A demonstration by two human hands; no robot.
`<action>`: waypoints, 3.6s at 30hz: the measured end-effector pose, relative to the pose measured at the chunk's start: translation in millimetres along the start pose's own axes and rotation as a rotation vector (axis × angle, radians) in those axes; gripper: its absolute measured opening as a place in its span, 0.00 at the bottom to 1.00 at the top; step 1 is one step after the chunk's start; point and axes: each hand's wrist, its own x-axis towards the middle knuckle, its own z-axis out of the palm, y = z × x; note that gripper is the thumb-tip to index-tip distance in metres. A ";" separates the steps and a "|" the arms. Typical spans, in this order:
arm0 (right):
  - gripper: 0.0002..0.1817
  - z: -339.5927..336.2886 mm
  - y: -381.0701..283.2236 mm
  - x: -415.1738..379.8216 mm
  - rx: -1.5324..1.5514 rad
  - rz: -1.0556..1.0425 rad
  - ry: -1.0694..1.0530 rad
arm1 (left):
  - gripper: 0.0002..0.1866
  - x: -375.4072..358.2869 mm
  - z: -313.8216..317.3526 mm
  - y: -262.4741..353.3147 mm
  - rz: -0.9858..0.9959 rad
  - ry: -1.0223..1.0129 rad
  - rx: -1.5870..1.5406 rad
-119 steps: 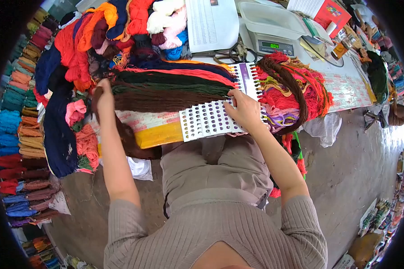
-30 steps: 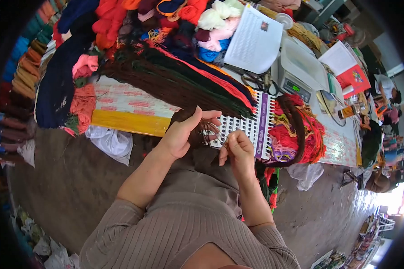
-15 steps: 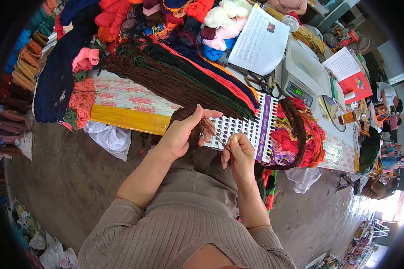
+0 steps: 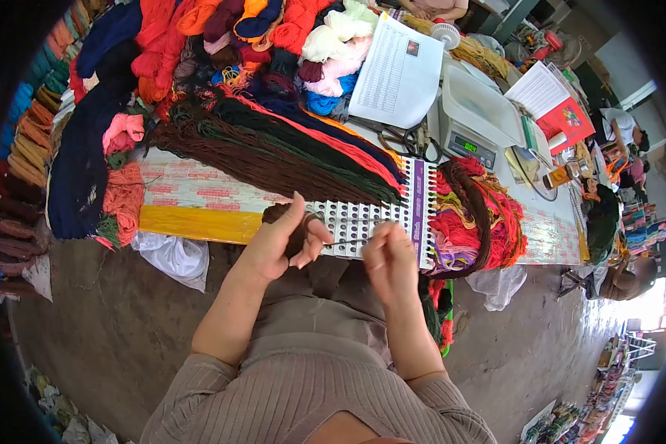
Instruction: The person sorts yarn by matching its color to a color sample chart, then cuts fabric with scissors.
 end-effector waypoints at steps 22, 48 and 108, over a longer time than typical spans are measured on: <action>0.09 14.3 13.8 -14.3 -0.426 -0.038 -0.143 | 0.27 7.8 30.2 -15.2 0.024 -0.057 -0.277; 0.07 16.3 12.9 -18.7 -0.422 0.012 -0.141 | 0.17 2.1 31.3 -11.5 0.253 0.248 -0.004; 0.05 6.8 -20.8 -27.8 -1.341 -0.326 -0.147 | 0.25 -6.7 -3.6 -4.7 0.260 0.379 0.355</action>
